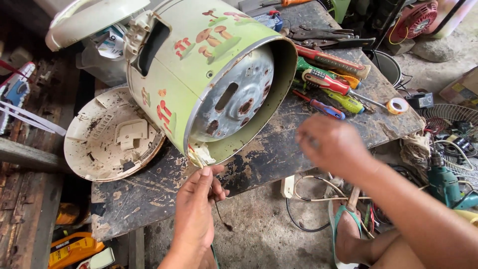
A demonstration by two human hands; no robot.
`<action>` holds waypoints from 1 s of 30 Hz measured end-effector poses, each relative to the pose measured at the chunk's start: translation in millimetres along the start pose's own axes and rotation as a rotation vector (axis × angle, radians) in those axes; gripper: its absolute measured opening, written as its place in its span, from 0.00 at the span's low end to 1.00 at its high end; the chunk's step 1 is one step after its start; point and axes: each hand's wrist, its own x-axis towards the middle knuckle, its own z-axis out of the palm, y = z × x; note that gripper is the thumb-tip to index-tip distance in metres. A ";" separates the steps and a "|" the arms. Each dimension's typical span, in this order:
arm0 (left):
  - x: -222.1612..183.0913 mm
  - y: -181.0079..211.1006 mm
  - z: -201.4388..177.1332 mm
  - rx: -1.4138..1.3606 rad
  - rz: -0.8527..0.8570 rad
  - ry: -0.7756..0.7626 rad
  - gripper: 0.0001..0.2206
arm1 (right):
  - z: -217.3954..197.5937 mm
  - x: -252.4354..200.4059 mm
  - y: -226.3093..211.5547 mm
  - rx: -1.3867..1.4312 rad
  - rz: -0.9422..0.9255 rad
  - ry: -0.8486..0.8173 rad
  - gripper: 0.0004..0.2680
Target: Disassembling and inspecting the internal components of a rice cooker for repair
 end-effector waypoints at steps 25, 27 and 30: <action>-1.7 37.4 7.7 -0.074 -0.045 0.094 0.13 | 18.8 151.8 220.5 -0.400 0.557 -0.356 0.14; 2.0 39.4 5.9 -0.068 -0.043 0.109 0.14 | 18.1 157.1 213.7 -0.410 0.546 -0.377 0.14; 7.0 46.8 3.5 -0.038 -0.061 0.158 0.13 | 4.5 157.4 206.1 -0.331 0.571 -0.398 0.15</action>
